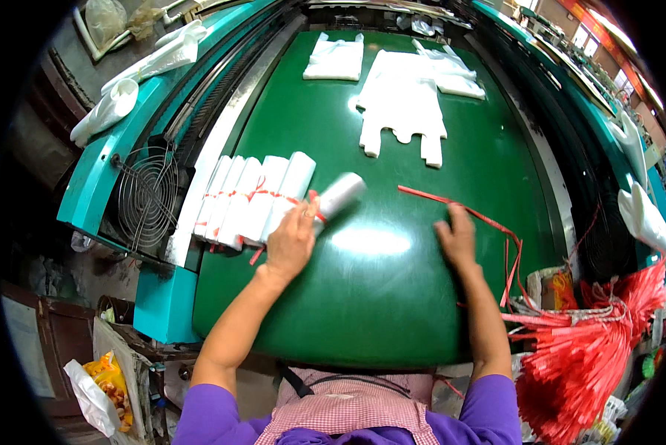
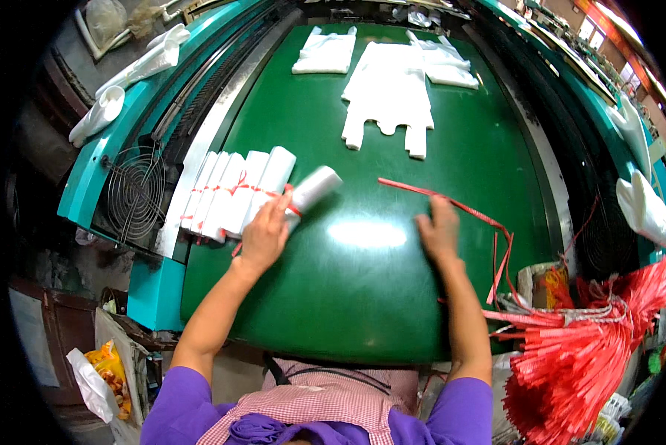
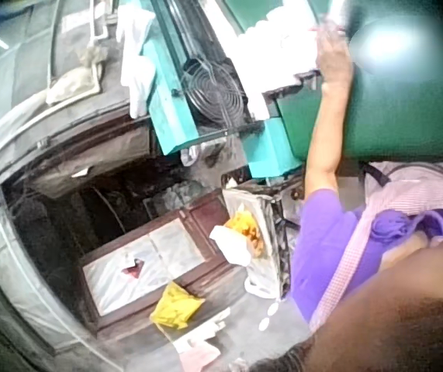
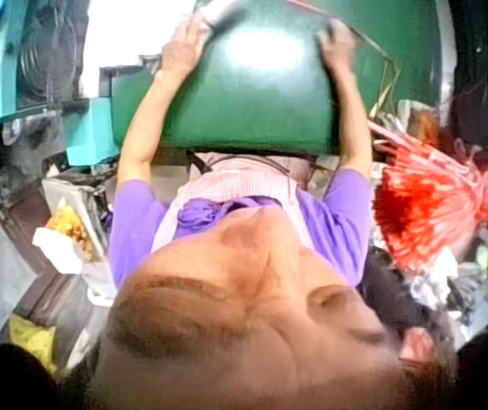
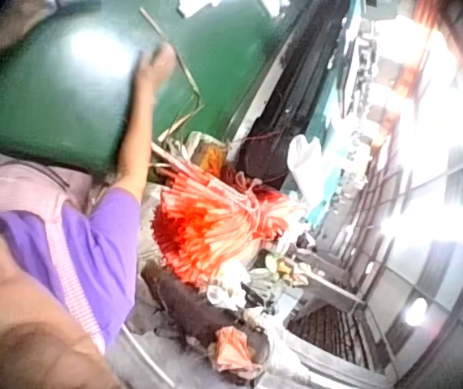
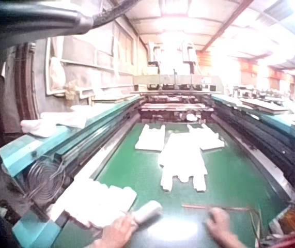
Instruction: The person folds white rectangular sheets of material on a green table, rolls them into cylindrical bundles, and secures them with red ribbons. The person repeats this process for multiple items, stacking the finished bundles on the table.
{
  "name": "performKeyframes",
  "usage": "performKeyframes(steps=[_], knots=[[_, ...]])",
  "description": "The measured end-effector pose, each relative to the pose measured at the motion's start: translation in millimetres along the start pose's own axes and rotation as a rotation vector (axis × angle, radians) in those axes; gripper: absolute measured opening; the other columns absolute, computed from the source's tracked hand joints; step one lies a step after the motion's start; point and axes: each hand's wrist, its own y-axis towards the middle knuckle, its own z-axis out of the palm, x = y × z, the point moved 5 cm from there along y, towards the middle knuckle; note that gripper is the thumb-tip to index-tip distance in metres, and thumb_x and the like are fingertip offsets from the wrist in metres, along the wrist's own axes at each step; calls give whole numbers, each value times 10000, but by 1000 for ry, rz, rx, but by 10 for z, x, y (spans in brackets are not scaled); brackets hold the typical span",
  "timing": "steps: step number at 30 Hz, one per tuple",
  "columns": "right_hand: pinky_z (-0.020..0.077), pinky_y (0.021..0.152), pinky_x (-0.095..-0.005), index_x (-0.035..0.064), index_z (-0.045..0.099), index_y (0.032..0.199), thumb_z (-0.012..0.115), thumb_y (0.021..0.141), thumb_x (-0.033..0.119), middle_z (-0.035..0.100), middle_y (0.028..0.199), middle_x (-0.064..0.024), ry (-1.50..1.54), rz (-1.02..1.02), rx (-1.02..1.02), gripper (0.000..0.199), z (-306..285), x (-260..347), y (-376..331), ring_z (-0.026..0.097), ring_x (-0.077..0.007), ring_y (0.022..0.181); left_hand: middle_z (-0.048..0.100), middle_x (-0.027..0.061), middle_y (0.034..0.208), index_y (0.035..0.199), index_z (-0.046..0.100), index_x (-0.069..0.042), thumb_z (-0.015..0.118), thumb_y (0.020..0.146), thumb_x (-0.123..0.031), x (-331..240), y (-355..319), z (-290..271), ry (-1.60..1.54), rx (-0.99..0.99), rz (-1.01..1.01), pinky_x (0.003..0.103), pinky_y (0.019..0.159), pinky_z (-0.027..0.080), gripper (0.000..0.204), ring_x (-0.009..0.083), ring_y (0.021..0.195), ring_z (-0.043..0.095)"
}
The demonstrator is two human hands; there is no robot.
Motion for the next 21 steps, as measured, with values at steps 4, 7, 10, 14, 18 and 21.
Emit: performKeyframes(steps=[4,7,10,14,18,21], knots=[[392,1018,-445,-20,482,1306,629,857,293,549,1285,-225,-378,564,-398,567,-680,-1604,396,510,-378,1200,477,141,1380,1211,610,-160,641,789,-201,372,67,305,152,8,158,524,1072,292,425,319,1287,427],[358,1041,-478,11,468,1327,645,822,245,464,1372,-201,-407,694,-570,584,-564,-1476,669,434,-365,1272,445,143,1425,1182,635,-149,594,778,-205,502,-30,360,136,-51,120,529,1073,285,410,335,1302,416],[316,1077,-472,24,466,1326,663,807,211,476,1346,-184,-321,-149,-476,586,235,-354,1112,419,-350,1279,448,144,1424,1181,642,-151,590,785,-212,528,-39,363,131,-25,83,524,1073,285,404,330,1303,418],[343,1041,-449,36,549,1220,645,845,256,520,1251,-182,-322,-315,-114,445,1180,394,1654,450,-328,1237,466,120,1415,1189,641,-185,604,766,-220,535,-34,353,146,-5,71,498,1081,286,425,294,1316,417],[447,817,-405,51,612,918,630,850,272,566,955,-110,-455,-168,-60,232,1289,344,1908,544,-282,948,461,116,1415,1189,636,-190,602,778,-230,544,-36,352,131,-9,77,501,1074,285,415,295,1313,414],[451,803,-412,47,607,882,640,835,255,570,936,-123,-456,-284,-37,216,1209,373,1620,549,-294,919,458,111,1418,1188,635,-192,604,778,-228,570,-45,382,113,-16,59,503,1076,282,413,291,1321,405]])
